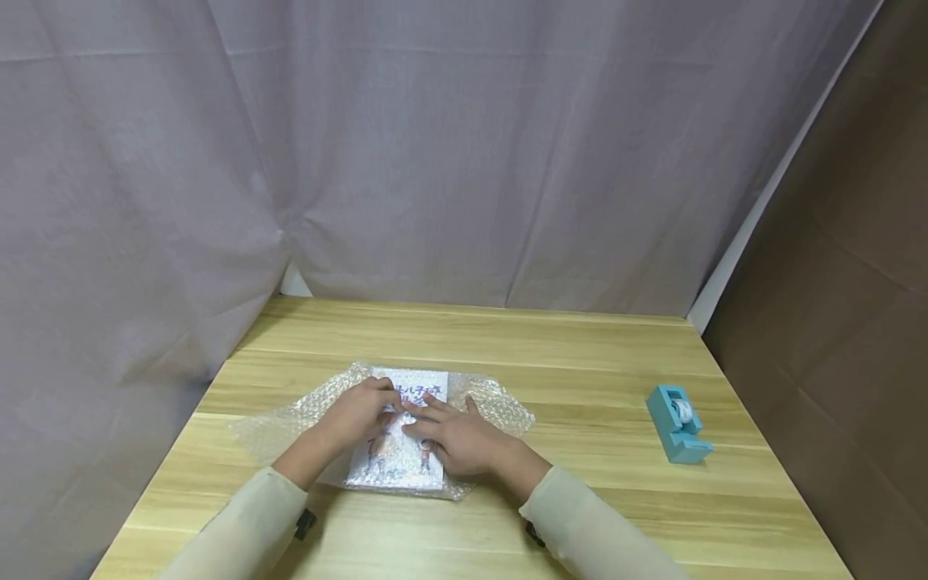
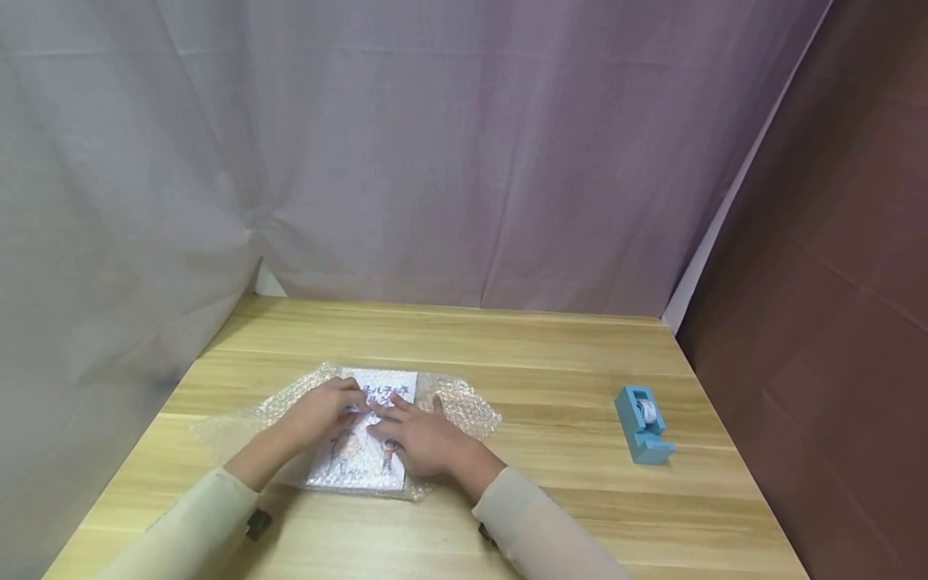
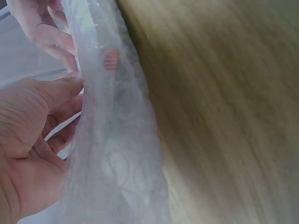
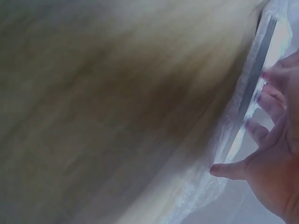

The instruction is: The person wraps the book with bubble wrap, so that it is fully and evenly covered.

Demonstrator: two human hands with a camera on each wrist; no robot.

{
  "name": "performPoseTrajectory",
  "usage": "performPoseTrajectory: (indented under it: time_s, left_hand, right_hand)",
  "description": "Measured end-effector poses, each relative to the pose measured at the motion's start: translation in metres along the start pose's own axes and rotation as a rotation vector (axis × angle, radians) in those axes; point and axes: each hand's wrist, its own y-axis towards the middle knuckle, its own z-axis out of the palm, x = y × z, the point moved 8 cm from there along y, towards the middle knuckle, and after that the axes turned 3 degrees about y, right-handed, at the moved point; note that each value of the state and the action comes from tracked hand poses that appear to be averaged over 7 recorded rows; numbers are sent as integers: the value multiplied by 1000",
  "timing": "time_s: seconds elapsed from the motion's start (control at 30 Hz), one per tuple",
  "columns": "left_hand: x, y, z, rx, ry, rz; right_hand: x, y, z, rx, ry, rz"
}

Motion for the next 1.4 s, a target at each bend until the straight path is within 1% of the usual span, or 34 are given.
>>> performPoseTrajectory:
  time_s: [0.17,0.37,0.57,0.8,0.93,1.0,1.17,1.4]
  left_hand:
    - [2,0,0,-1,-21,-13]
    - [2,0,-2,-12,-16,-16]
    - [4,1,-1,2,-16,-24]
    - [4,1,-3,20,-39,-1]
    - [3,0,-4,26,-42,18]
    - [1,-1,-4,25,-36,42]
    - [-2,-3,-5,28,-53,98]
    - [5,-6,-6,104,-129,98]
  right_hand:
    - [0,1,3,-2,37,-2]
    - [0,1,7,2,-19,-6]
    - [1,3,4,23,-22,8]
    - [2,6,2,53,-69,7]
    - [4,7,-1,58,-67,4]
    - [5,7,-2,61,-63,4]
    - [5,8,-1,72,-62,10]
    - [6,7,-2,84,-50,18]
